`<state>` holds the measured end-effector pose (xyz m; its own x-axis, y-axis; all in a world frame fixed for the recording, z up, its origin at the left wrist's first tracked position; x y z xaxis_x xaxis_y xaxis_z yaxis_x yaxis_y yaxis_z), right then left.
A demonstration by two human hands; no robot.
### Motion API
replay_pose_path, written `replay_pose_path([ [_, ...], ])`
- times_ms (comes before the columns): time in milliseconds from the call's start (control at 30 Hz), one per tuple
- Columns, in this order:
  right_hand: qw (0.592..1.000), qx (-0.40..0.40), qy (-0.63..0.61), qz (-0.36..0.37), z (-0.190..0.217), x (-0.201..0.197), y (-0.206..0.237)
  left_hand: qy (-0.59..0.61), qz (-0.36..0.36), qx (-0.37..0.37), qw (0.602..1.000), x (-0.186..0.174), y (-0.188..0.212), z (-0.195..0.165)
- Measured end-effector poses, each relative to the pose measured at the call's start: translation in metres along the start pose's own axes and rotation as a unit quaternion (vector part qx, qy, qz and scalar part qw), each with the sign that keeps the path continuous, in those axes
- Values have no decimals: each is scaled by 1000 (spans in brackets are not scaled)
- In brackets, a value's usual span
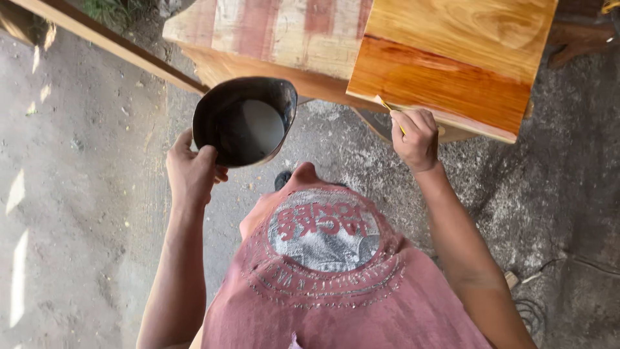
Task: The person brushes wood stain onto flat wooden boards, dipping the brush into a can of stain and spreading it across the board surfaces and edges. They work on one board, then move to another board on a nearby workbench, continuing to coat the bare wood until it is evenly covered.
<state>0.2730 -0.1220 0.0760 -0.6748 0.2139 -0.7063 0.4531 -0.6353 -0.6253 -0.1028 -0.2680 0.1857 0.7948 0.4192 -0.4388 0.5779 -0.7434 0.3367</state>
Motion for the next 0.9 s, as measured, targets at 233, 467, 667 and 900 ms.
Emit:
replay_pose_path([
  [233, 998, -49, -43, 19, 11, 13, 4, -17, 3, -5, 1000, 2, 1, 10],
  [467, 997, -31, -61, 23, 21, 15, -9, -7, 11, -7, 1000, 0, 1, 3],
  [667, 1000, 14, -21, -4, 20, -6, -9, -9, 20, 6, 1000, 2, -1, -1],
  [900, 996, 34, -77, 8, 9, -12, 13, -33, 33, -3, 999, 2, 3, -8],
])
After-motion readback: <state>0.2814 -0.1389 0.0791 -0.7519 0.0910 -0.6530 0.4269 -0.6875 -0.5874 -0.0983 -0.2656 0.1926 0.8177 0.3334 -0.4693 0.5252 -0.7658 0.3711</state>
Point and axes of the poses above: each hand's wrist, its own y-axis away from the middle knuckle, its own x-axis out of the palm, z = x × y, the point moved 3 cm from there along -y, towards the middle knuckle, and after that the axes turned 5 degrees about -y, right-handed, at the moved point
